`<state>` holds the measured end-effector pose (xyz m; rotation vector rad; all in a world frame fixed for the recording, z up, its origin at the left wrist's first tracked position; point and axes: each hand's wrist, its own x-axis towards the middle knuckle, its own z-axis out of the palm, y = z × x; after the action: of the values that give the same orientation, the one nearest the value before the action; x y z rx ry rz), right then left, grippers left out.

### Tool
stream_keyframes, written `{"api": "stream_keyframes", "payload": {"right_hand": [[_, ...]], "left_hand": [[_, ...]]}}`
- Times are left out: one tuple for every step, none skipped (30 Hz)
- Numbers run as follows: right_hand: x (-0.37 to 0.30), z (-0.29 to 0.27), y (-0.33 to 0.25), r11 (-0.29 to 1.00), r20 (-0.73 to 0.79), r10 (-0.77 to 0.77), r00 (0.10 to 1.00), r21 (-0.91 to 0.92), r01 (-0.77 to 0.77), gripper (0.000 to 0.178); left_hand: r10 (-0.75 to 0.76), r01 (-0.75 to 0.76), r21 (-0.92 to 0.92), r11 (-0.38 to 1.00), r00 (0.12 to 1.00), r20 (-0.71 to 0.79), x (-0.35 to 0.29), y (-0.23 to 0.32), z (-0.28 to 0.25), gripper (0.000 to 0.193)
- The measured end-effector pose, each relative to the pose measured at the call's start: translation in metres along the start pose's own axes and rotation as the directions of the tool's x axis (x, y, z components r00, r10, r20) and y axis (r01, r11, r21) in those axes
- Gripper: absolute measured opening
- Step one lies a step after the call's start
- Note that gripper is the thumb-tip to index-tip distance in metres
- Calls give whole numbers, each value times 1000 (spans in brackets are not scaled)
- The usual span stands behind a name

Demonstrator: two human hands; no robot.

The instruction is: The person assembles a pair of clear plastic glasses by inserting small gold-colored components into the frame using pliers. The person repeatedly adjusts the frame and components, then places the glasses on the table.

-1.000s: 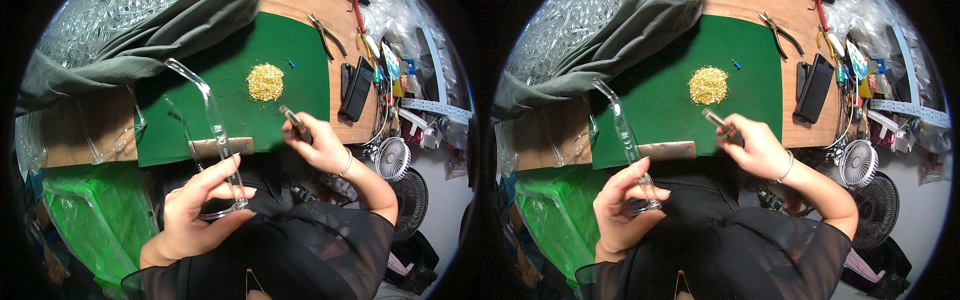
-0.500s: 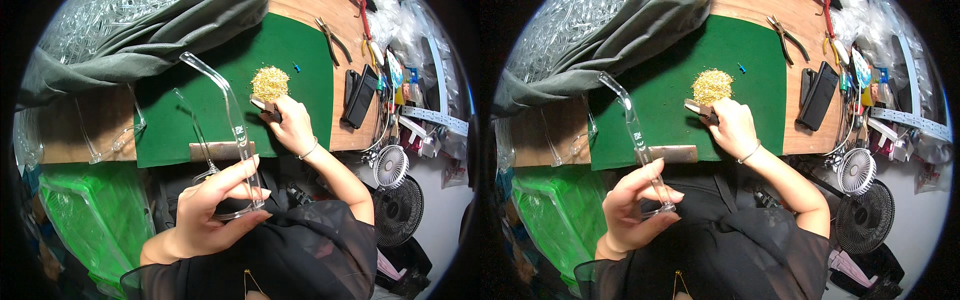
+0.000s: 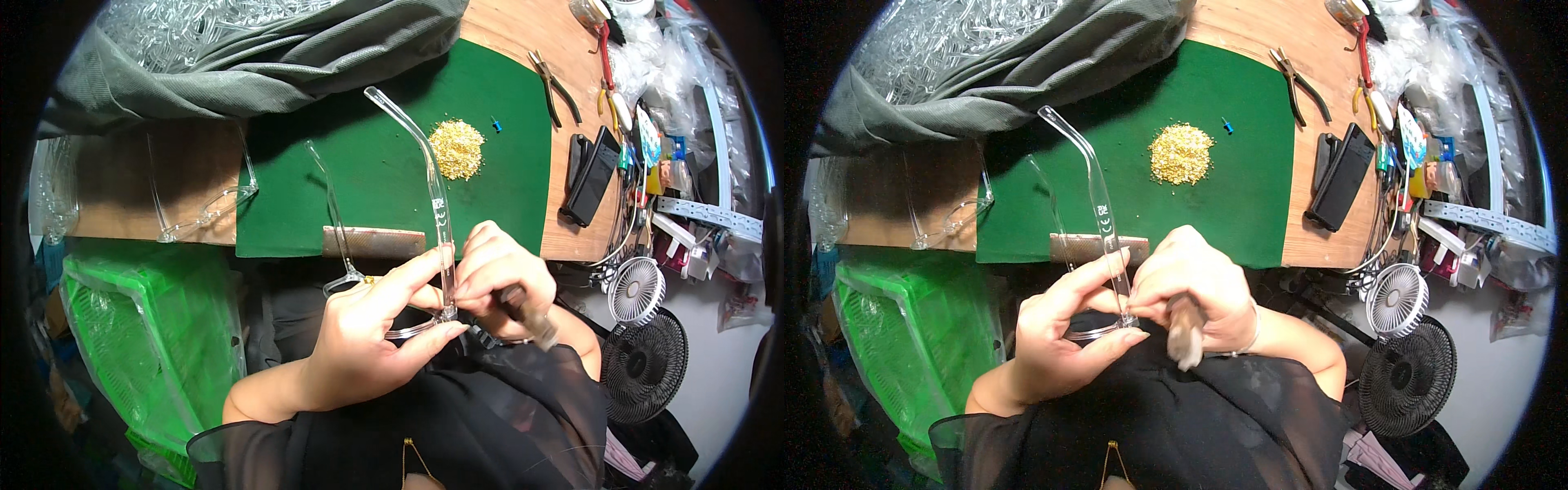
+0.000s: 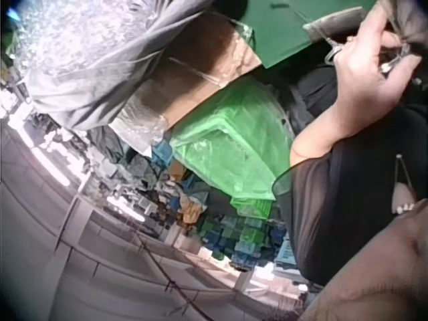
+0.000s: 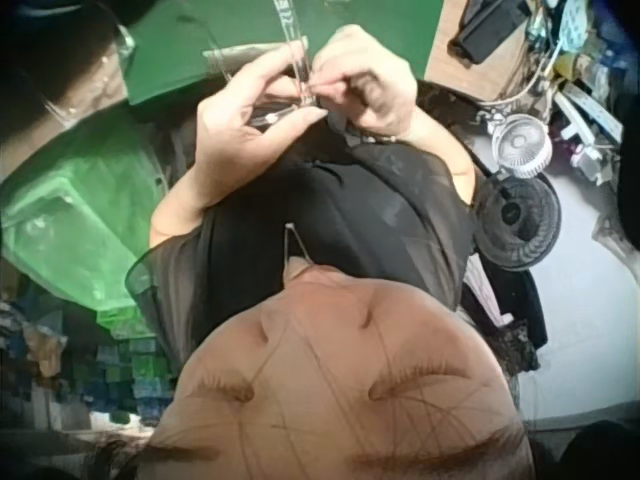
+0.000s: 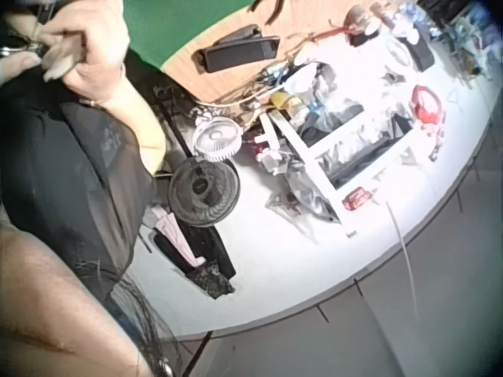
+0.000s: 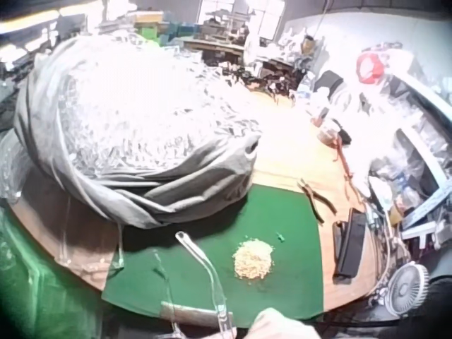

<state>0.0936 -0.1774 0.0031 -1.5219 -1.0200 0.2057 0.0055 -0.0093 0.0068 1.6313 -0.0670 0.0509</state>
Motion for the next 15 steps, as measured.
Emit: {"api": "stream_keyframes", "payload": {"right_hand": [[-1, 2, 0, 1000, -1, 1, 1000, 16, -1, 17], [-3, 4, 0, 1000, -33, 1, 999, 23, 0, 16], [-5, 7, 3, 999, -64, -2, 998, 42, 5, 16], [-6, 9, 5, 998, -95, -4, 996, 61, 10, 15], [-5, 9, 5, 996, -84, 3, 996, 85, 5, 14], [-5, 7, 5, 996, -56, 3, 998, 92, 2, 14], [-5, 5, 6, 995, -28, 3, 1000, 98, 0, 14], [-5, 4, 7, 995, 0, 3, 1000, 104, -3, 14], [-4, 5, 6, 992, -13, 12, 1000, 123, -10, 13], [-4, 4, 5, 992, -12, 15, 1000, 126, -13, 13], [-4, 4, 5, 991, -12, 17, 1000, 130, -16, 13], [-5, 4, 6, 990, -16, 18, 1000, 142, -16, 13], [-6, 5, 7, 990, -20, 23, 1000, 143, -20, 12], [-7, 5, 8, 989, -24, 28, 999, 144, -24, 12], [-8, 6, 8, 989, -31, 32, 999, 144, -27, 12]], "left_hand": [[-42, 43, -23, 999, 998, 40, -1, 4, -2, 63], [-82, 86, -44, 995, 993, 81, -2, 7, -4, 64], [-87, 91, -42, 995, 992, 89, -2, 8, -5, 64], [-91, 95, -41, 995, 991, 97, -2, 9, -5, 64], [-95, 100, -41, 994, 990, 105, -2, 8, -5, 64], [-95, 101, -48, 994, 990, 106, -3, 7, -5, 64], [-96, 102, -55, 993, 990, 107, -4, 6, -5, 64], [-96, 103, -62, 993, 989, 108, -4, 4, -4, 64], [-90, 98, -69, 993, 990, 113, -4, 4, -5, 64], [-83, 93, -76, 993, 990, 117, -4, 5, -5, 64], [-77, 88, -82, 993, 990, 121, -3, 5, -5, 64], [-75, 85, -77, 993, 990, 117, -3, 5, -5, 64], [-73, 82, -72, 994, 991, 114, -3, 4, -4, 64], [-72, 79, -66, 995, 991, 110, -3, 3, -4, 65], [-74, 82, -63, 995, 991, 111, -3, 3, -4, 64]]}}
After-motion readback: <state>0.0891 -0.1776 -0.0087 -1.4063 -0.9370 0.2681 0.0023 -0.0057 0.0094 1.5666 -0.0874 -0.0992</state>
